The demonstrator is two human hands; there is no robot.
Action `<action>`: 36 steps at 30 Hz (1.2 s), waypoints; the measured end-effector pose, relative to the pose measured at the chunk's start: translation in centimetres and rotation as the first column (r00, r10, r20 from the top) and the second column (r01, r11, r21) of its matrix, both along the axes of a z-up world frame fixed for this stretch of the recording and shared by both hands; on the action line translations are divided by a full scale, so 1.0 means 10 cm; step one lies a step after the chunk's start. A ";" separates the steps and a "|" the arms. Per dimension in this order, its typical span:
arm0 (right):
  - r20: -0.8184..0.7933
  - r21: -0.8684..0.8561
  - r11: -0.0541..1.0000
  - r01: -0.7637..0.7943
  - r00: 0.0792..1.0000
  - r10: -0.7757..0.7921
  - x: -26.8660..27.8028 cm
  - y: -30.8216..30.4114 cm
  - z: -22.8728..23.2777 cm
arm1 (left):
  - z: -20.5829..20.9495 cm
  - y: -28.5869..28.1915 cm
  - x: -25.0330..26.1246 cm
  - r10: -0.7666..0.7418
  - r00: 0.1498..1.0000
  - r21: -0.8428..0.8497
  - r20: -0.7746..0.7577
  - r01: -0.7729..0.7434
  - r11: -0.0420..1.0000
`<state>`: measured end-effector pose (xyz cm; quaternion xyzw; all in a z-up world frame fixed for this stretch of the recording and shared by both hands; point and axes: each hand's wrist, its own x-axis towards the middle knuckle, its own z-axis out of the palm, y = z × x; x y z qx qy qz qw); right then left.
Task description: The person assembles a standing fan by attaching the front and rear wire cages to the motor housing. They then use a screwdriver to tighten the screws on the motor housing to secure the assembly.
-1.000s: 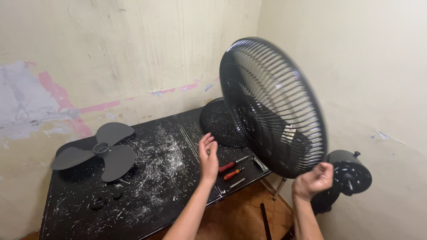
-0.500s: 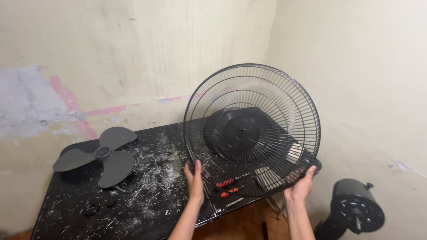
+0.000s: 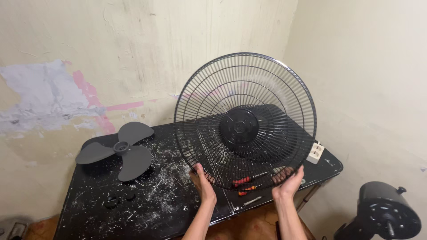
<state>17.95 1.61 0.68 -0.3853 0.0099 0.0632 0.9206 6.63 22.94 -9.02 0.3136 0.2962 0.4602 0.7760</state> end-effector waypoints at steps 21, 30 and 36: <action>0.370 -0.320 0.864 0.389 0.891 -0.264 1.03 0.64 -0.02 | 0.49 1.40 -0.10 -0.182 0.927 0.185 -0.327 0.252 0.950; 0.405 -0.767 0.609 0.200 0.887 0.220 1.28 0.98 -0.12 | 0.23 1.43 0.36 -0.102 0.860 0.080 -0.500 0.163 0.983; 0.458 -0.839 0.454 0.300 0.840 0.290 1.49 1.11 -0.33 | -0.37 1.61 0.53 0.002 0.564 0.216 -0.826 0.314 0.924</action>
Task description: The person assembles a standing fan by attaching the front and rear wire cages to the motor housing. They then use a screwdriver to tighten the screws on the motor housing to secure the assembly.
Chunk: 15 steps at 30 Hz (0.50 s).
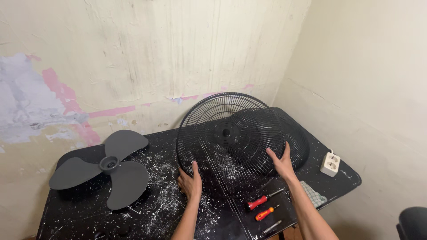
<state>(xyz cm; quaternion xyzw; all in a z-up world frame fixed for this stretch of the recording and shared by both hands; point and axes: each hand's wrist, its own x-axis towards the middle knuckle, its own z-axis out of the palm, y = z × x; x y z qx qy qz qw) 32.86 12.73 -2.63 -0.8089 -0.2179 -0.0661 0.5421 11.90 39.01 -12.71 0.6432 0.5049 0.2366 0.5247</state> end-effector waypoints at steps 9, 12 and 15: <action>-0.168 -0.146 0.986 0.084 0.980 -0.108 0.21 0.08 -0.27 | -0.29 0.22 -0.02 -0.187 0.899 0.392 -0.396 0.350 0.851; -0.172 -0.252 0.963 0.097 0.975 -0.143 0.36 0.10 -0.46 | -0.25 0.26 -0.05 -0.221 0.920 0.474 -0.323 0.359 0.804; -0.083 -0.424 0.899 0.111 0.983 -0.161 0.45 0.11 -0.68 | -0.23 0.29 -0.07 -0.221 0.944 0.508 -0.244 0.319 0.800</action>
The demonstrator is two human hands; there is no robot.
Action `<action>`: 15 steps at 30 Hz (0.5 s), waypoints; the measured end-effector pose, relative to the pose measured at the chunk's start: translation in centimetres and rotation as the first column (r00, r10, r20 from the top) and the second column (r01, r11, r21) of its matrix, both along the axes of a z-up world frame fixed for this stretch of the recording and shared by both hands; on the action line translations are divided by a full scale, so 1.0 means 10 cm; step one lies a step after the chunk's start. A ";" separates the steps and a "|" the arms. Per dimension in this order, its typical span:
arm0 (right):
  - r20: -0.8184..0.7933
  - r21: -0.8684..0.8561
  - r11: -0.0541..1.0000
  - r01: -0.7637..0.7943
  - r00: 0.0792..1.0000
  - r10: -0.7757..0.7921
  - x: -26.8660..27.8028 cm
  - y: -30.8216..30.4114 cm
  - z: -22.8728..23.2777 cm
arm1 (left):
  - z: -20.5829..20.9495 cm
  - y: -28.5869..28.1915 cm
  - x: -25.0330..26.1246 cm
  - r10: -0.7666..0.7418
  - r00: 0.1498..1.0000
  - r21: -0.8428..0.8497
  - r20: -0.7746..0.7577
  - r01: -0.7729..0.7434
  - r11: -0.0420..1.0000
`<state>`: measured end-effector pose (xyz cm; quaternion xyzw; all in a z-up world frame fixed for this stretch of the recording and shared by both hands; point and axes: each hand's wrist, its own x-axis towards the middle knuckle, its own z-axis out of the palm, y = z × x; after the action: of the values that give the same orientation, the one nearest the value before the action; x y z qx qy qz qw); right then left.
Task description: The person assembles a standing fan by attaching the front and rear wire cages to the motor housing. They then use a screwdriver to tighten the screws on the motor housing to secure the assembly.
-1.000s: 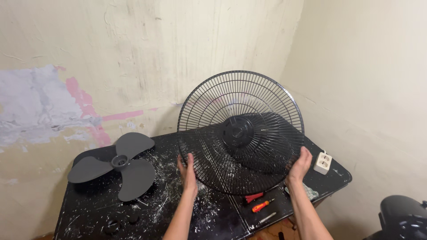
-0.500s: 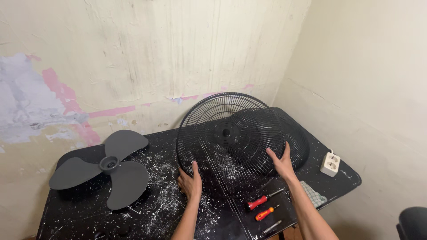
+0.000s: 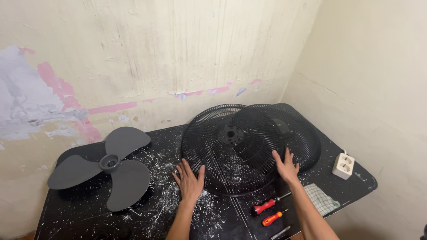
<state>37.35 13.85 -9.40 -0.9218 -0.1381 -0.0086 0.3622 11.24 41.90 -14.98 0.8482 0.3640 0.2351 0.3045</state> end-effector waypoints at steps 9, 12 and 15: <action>0.115 0.123 0.990 -0.073 0.992 0.059 0.16 0.00 -0.30 | 0.10 0.04 -0.22 -0.199 0.977 0.037 0.081 0.197 0.980; 0.251 0.109 0.988 -0.109 0.965 0.079 0.09 -0.22 -0.32 | 0.13 0.02 -0.24 -0.181 0.979 -0.001 0.090 0.182 0.983; 0.334 -0.254 0.967 -0.035 0.935 0.121 -0.04 -0.40 -0.32 | 0.13 0.01 -0.24 -0.192 0.980 0.042 -0.052 0.194 0.980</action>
<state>36.92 9.81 -12.59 -0.9370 -0.2366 -0.1393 0.2162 8.87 42.04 -13.72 0.8919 0.2817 0.1926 0.2969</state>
